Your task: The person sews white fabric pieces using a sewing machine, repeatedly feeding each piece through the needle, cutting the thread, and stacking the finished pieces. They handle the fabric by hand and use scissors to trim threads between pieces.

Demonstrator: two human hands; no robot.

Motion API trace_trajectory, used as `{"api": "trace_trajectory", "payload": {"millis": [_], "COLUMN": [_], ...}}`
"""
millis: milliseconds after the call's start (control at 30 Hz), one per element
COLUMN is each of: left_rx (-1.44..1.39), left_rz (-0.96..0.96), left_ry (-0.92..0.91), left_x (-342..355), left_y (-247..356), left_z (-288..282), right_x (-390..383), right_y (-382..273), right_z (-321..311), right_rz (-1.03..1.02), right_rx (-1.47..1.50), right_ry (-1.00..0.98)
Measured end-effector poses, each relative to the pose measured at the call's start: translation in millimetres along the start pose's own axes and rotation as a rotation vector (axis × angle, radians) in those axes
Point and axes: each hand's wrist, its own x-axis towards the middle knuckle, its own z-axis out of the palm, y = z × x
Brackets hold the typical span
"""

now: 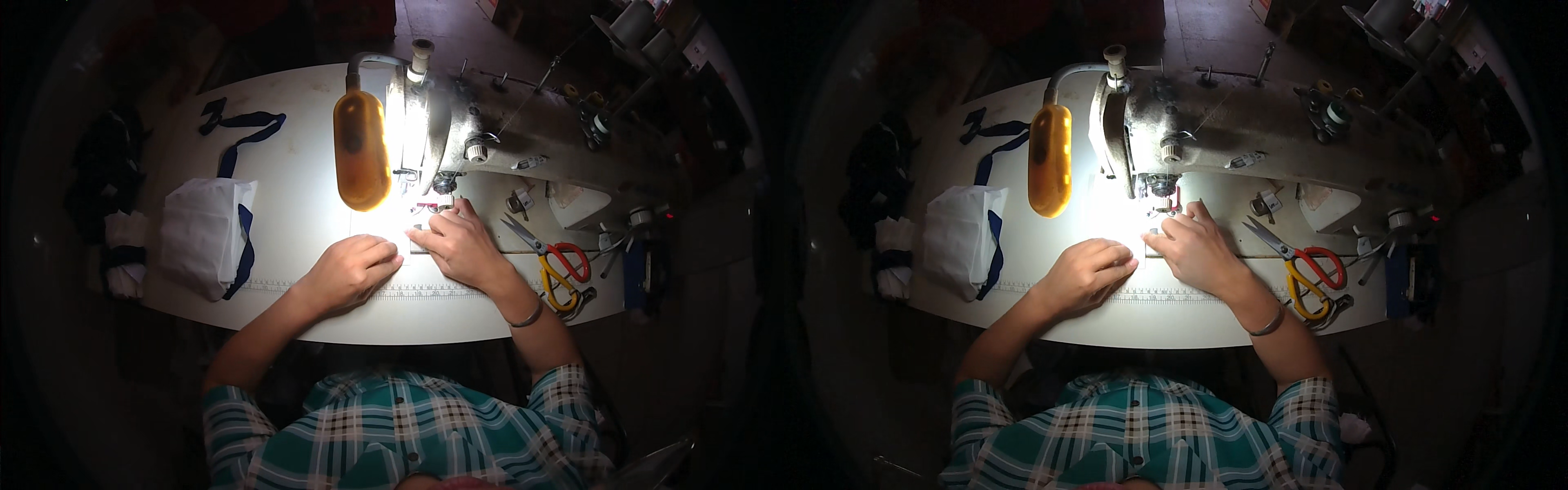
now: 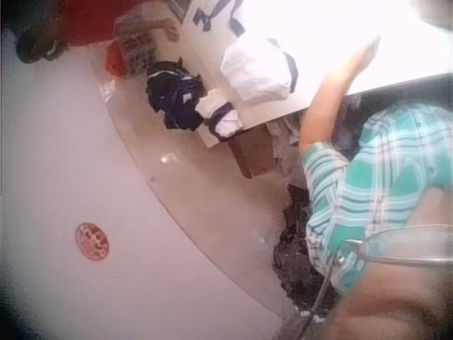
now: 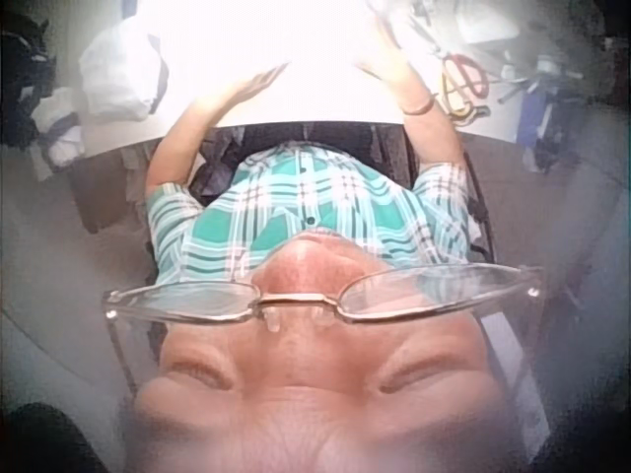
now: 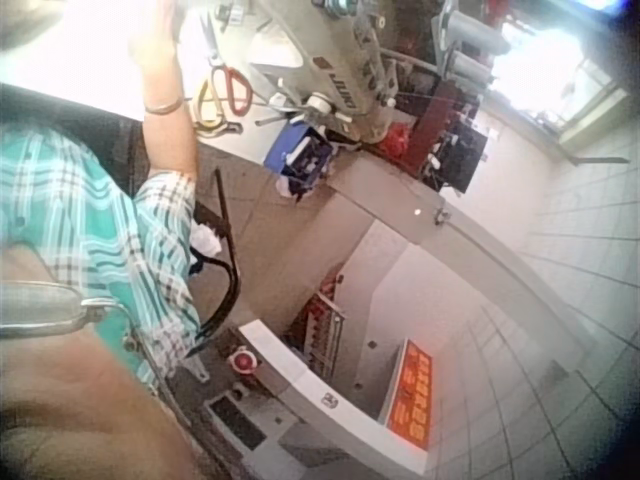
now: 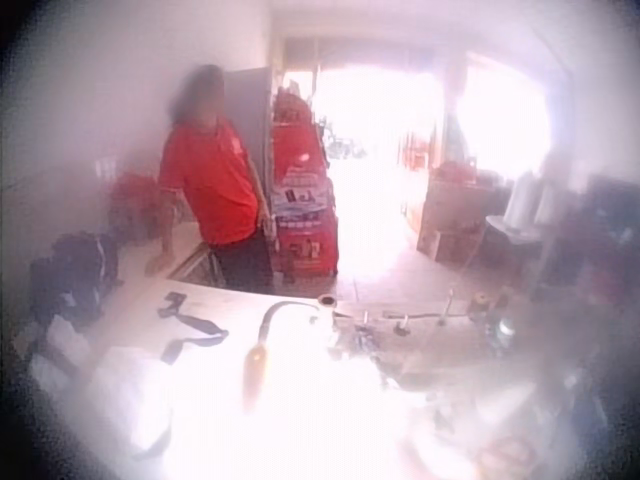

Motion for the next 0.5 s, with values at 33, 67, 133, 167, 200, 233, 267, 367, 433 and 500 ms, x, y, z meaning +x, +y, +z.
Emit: {"api": "trace_trajectory", "payload": {"millis": [33, 67, 133, 167, 200, 233, 267, 367, 433, 500], "left_rx": [0.004, 0.009, 0.013, 0.014, 0.016, 0.02, 0.024, 0.03, 0.031, 0.029], "left_rz": [-0.005, -0.01, -0.016, -0.018, -0.02, -0.02, -0.021, -0.038, -0.049, -0.051], "left_ry": [-0.003, -0.007, -0.006, -0.002, 0.001, 0.006, 0.011, 0.002, -0.006, -0.008], "left_x": [-0.1, -0.7, -0.2, 0.4, 1.1, 1.5, 1.7, 2.7, 3.9, 5.5], "left_y": [-1.2, -2.8, -5.6, -6.9, -8.2, -9.7, -11.3, -15.3, -16.8, -17.7], "left_z": [0.4, 1.5, 3.1, 3.5, 3.8, 4.5, 5.5, 7.0, 6.7, 5.8], "right_x": [0.0, 0.2, 0.5, 0.6, 0.4, 0.0, 0.0, 1.1, 2.5, 2.6], "right_y": [-0.1, -0.4, -1.8, -2.2, -2.2, -2.0, -1.8, -2.0, -3.3, -3.5], "right_z": [-0.5, -0.9, -3.1, -3.7, -3.9, -4.2, -4.5, -4.2, -6.3, -6.7], "right_rz": [0.0, -0.001, -0.003, -0.004, -0.004, -0.004, -0.004, -0.025, -0.025, -0.022], "right_rx": [0.011, 0.022, 0.025, 0.027, 0.03, 0.032, 0.035, 0.039, 0.044, 0.05], "right_ry": [-0.006, -0.013, -0.025, -0.031, -0.034, -0.036, -0.039, -0.007, -0.017, -0.022]}}
